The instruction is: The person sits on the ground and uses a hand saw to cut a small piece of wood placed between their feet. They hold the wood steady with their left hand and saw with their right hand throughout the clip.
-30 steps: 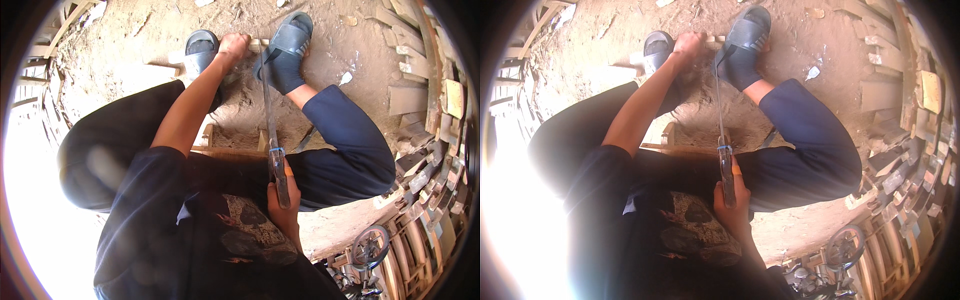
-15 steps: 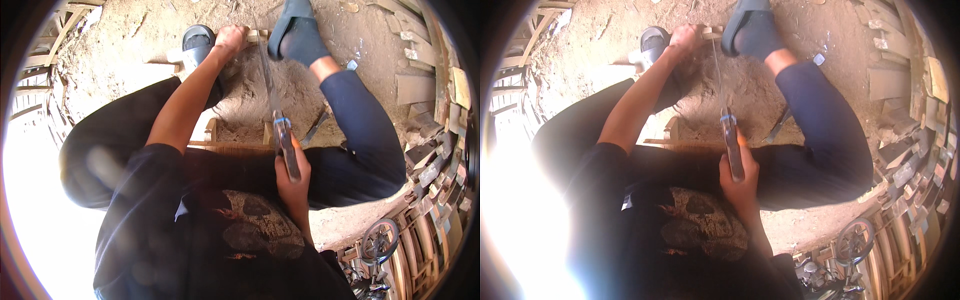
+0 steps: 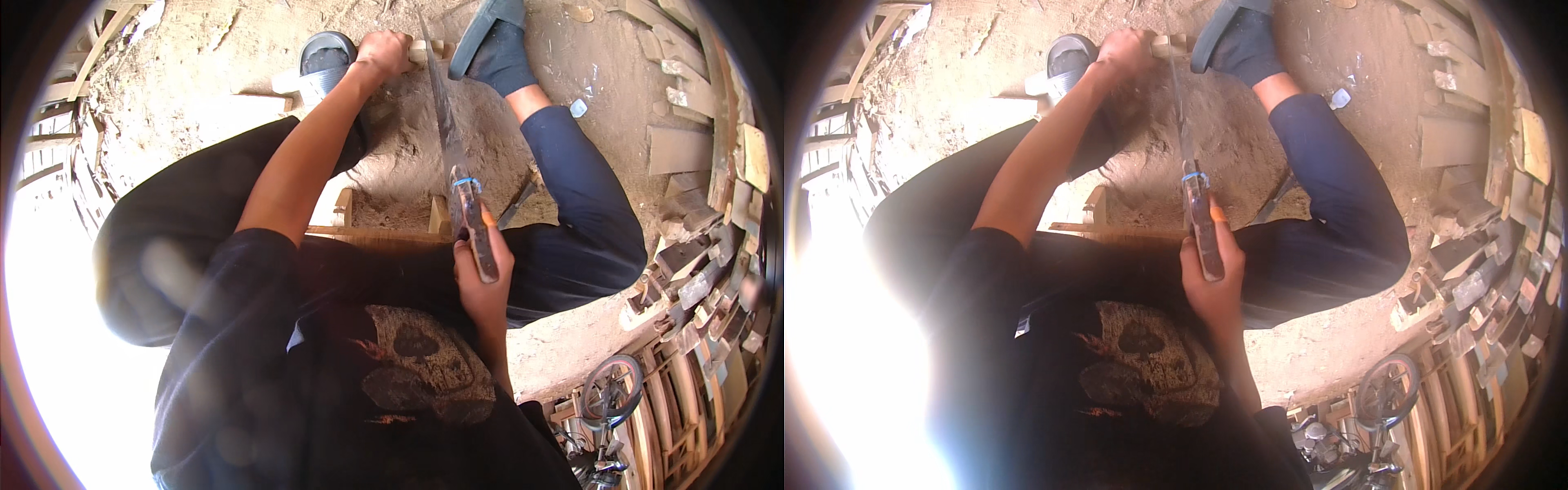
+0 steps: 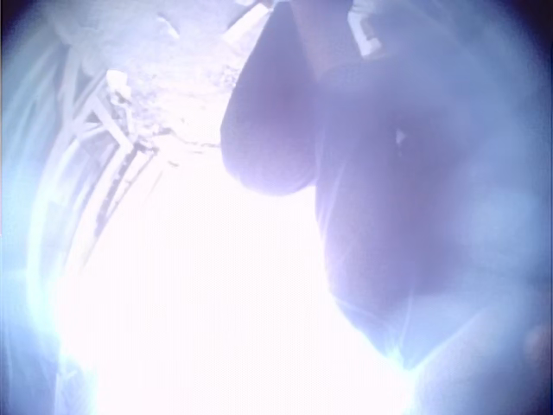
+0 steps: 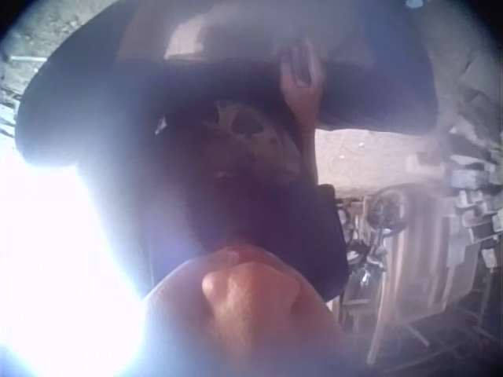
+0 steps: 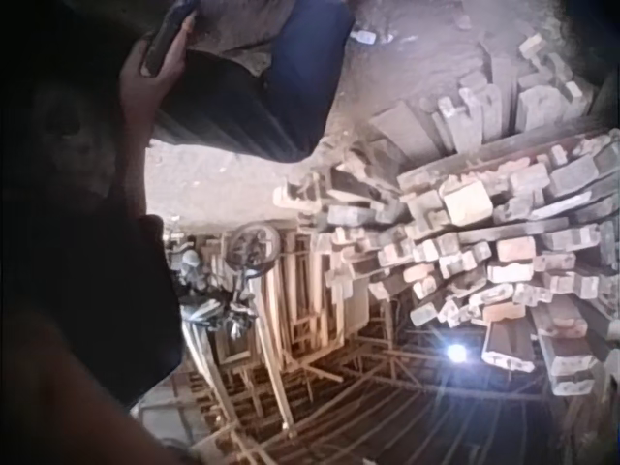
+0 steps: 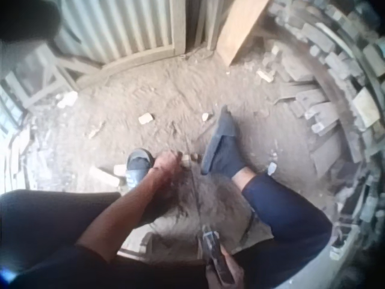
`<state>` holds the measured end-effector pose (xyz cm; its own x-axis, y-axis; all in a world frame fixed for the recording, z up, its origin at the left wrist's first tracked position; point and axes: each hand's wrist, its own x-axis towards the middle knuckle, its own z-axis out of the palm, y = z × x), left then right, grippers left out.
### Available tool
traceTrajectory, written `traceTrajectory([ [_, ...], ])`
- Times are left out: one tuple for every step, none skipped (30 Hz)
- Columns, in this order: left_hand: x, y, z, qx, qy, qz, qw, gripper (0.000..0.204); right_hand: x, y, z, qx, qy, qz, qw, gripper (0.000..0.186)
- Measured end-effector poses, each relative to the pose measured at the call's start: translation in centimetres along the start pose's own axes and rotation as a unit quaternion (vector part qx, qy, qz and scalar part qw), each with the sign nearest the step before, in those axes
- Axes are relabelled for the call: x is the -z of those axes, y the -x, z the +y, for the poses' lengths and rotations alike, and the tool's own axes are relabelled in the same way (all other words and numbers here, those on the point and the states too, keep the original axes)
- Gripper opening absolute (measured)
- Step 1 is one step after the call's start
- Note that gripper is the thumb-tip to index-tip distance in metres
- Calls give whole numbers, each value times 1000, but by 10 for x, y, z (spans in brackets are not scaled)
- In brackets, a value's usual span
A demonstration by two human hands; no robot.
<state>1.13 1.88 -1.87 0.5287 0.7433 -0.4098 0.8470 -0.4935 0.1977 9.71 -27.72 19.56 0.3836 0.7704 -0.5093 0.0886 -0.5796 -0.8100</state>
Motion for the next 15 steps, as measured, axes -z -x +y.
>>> traceTrajectory([
  [-2,1,-1,-4,2,4,1000,48,-1,4,-1,-1,10,1,1000,55],
  [-3,-1,-1,-2,2,4,1000,50,-8,6,5,47,34,14,998,56],
  [-3,-4,-2,1,1,3,1000,53,-13,6,6,95,58,27,993,56],
  [-3,-5,-2,4,1,3,1000,55,-14,9,3,45,51,11,998,55],
  [-2,-6,-1,6,-7,-6,1000,58,-15,11,-4,-11,48,-6,999,55],
  [-1,-8,1,8,-16,-15,1000,61,-18,11,-1,-2,45,-2,999,55],
  [1,-9,2,8,-24,-24,999,63,-18,10,2,8,50,3,999,55],
  [2,-8,1,8,-23,-32,999,64,-19,11,5,18,54,9,998,56],
  [3,-7,1,7,-22,-40,999,65,-16,11,8,30,67,16,997,57],
  [4,-7,1,5,-21,-47,999,65,-13,11,9,40,72,20,996,58],
  [0,-7,-1,-1,-19,-37,999,65,-9,11,11,50,78,22,995,59],
  [-5,-6,-4,-6,-16,-26,1000,64,-5,12,12,59,77,21,995,59],
  [-9,-6,-7,-12,-13,-16,1000,63,-3,13,11,54,75,18,996,59],
  [-4,-2,-3,-13,-13,-19,1000,62,-1,14,11,47,76,16,996,59],
  [6,3,3,-14,-14,-22,1000,61,0,14,9,27,75,15,997,58],
])
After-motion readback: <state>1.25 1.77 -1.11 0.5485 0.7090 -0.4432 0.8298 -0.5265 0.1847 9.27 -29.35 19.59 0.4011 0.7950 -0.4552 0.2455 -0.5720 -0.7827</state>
